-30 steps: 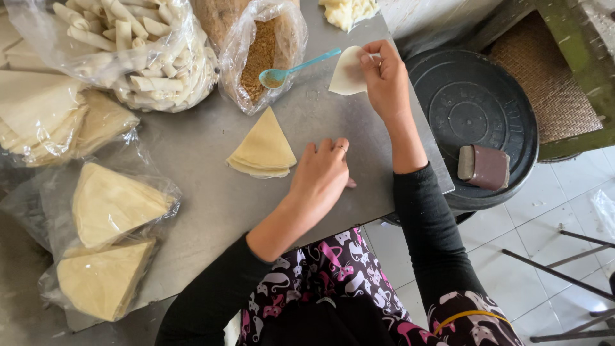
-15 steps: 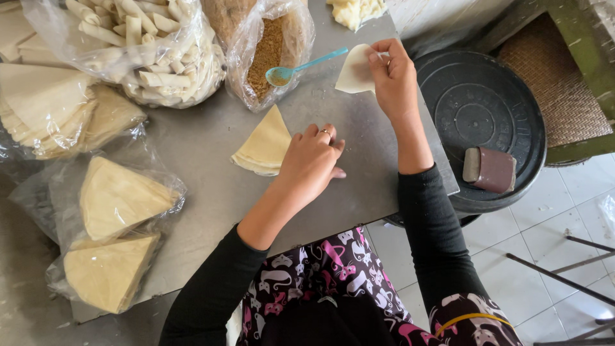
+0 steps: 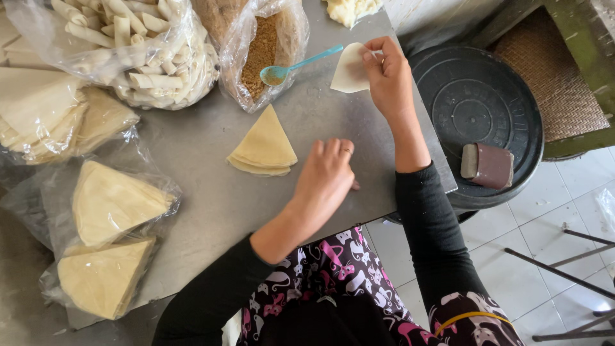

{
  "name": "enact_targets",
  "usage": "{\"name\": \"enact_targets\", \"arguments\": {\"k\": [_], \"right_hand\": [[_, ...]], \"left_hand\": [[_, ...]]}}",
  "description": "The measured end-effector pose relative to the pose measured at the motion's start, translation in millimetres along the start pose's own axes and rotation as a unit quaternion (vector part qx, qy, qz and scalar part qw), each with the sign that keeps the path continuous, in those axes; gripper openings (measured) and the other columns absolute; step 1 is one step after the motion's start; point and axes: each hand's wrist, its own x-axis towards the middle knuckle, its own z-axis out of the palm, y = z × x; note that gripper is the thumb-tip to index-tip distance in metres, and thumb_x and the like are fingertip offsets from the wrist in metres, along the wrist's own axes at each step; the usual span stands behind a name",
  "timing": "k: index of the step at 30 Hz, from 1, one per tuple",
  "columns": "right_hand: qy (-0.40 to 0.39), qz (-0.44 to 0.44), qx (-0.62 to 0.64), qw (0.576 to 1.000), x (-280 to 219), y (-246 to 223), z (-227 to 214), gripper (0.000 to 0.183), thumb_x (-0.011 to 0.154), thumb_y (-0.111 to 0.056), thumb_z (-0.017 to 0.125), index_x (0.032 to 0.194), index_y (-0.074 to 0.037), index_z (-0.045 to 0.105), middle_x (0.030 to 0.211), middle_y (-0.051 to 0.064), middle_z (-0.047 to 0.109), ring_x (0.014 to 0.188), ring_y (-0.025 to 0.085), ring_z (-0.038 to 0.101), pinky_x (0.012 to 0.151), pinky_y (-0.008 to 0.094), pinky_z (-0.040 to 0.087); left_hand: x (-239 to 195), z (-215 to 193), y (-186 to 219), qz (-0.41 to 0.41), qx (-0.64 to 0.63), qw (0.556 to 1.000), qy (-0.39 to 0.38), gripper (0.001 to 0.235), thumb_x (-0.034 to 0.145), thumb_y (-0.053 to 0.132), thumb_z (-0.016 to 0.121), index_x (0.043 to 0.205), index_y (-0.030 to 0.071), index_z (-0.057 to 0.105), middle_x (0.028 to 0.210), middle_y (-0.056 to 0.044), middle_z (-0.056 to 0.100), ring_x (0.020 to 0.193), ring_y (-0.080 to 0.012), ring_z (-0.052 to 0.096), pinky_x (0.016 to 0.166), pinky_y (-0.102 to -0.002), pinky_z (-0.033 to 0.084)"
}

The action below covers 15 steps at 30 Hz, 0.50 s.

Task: The person folds triangular pastry sheets, adds a granular filling with a spoon, and seals the edges to form samosas. The person handles the pastry sheets and filling repeatedly, placing finished units aside.

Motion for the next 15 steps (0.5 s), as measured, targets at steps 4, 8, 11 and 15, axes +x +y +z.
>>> {"name": "enact_targets", "arguments": {"k": [4,8,11,15], "right_hand": [[-0.004,0.013,-0.011,1.000,1.3,5.4,2.9,0.010,0.109,-0.012,0.063,0.112,-0.003,0.065,0.078,0.004,0.070,0.067,0.007,0.052,0.060,0.026,0.040],[-0.007,-0.030,0.057,0.998,3.4,9.7,4.8,0.009,0.111,-0.008,0.060,0.115,-0.001,0.063,0.091,0.006,0.075,0.083,0.008,0.069,0.070,0.024,0.053],[-0.019,-0.003,0.092,0.996,3.9,12.6,2.6,0.008,0.111,-0.007,0.058,0.113,0.000,0.061,0.092,0.008,0.078,0.085,0.010,0.075,0.070,0.023,0.055],[-0.019,-0.021,0.103,0.994,5.5,10.5,7.6,0.008,0.110,-0.006,0.057,0.114,0.000,0.060,0.094,0.010,0.078,0.086,0.012,0.076,0.072,0.024,0.057]], "left_hand": [[5.7,-1.4,4.9,-0.003,-0.035,0.999,0.018,0.056,0.080,0.056,0.073,0.083,0.001,0.078,0.109,-0.008,0.065,0.104,-0.0244,0.058,0.088,-0.039,0.044],[9.4,-4.1,-40.6,-0.090,-0.157,0.978,0.106,0.057,0.087,0.055,0.071,0.099,0.000,0.078,0.096,-0.009,0.066,0.095,-0.0290,0.059,0.082,-0.045,0.045],[10.0,-9.7,-81.4,-0.139,-0.128,0.956,0.223,0.048,0.099,0.044,0.069,0.118,0.000,0.076,0.100,-0.009,0.065,0.092,-0.0288,0.059,0.081,-0.045,0.046],[25.1,-18.7,-137.2,-0.222,-0.067,0.927,0.294,0.019,0.106,0.033,0.072,0.102,0.015,0.079,0.096,-0.006,0.063,0.095,-0.0278,0.056,0.079,-0.044,0.041]]}}
